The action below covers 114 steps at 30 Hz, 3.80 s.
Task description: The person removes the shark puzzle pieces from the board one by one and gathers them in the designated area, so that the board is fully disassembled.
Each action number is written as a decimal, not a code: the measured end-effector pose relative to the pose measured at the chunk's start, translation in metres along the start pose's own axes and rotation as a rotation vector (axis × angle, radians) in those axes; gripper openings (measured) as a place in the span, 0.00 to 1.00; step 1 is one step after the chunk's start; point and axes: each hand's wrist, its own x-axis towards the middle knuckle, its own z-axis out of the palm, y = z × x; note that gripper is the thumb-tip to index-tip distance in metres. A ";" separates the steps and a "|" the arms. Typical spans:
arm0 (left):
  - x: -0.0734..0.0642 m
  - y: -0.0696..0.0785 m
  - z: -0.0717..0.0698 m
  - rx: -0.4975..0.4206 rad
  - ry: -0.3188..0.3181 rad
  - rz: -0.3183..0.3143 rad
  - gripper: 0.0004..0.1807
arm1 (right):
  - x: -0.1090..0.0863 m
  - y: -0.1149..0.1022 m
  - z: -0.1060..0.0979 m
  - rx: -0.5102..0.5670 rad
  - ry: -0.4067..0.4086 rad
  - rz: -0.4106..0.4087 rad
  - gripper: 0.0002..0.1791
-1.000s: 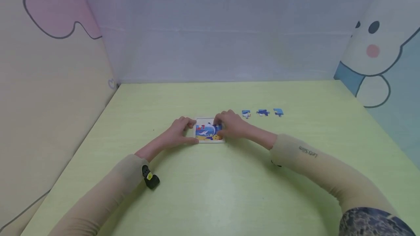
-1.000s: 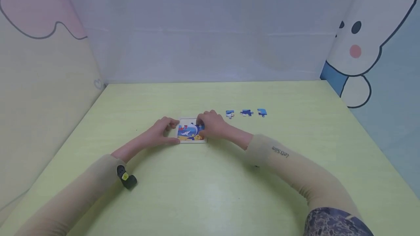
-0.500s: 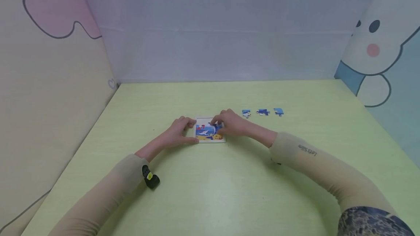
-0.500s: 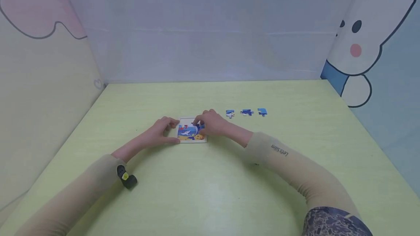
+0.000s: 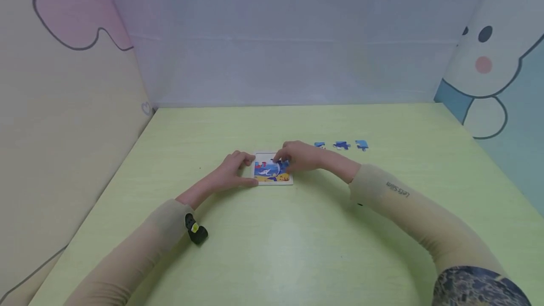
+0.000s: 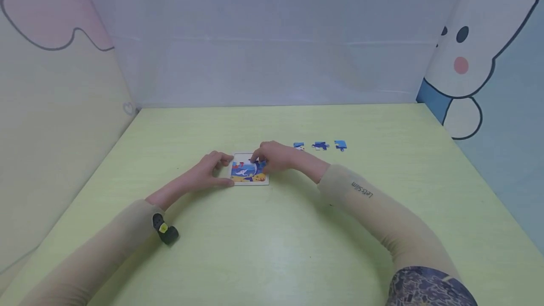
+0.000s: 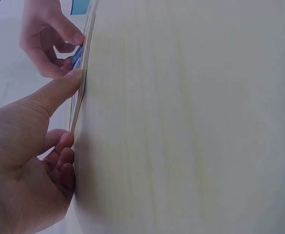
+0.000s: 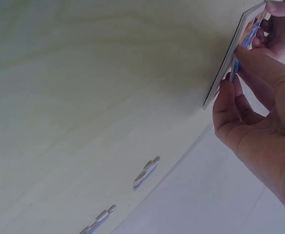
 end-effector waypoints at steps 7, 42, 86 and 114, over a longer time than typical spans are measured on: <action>0.000 0.001 -0.001 0.003 0.009 0.007 0.42 | -0.002 0.002 0.003 0.016 0.066 -0.011 0.21; 0.000 0.000 0.002 0.017 0.007 -0.011 0.43 | -0.086 0.068 0.020 -0.043 0.250 -0.002 0.22; -0.002 0.002 -0.001 0.017 0.009 -0.001 0.43 | -0.175 0.138 0.004 -0.064 0.331 0.065 0.23; -0.003 0.004 -0.002 0.012 0.005 -0.009 0.42 | -0.177 0.136 0.005 -0.069 0.334 0.078 0.23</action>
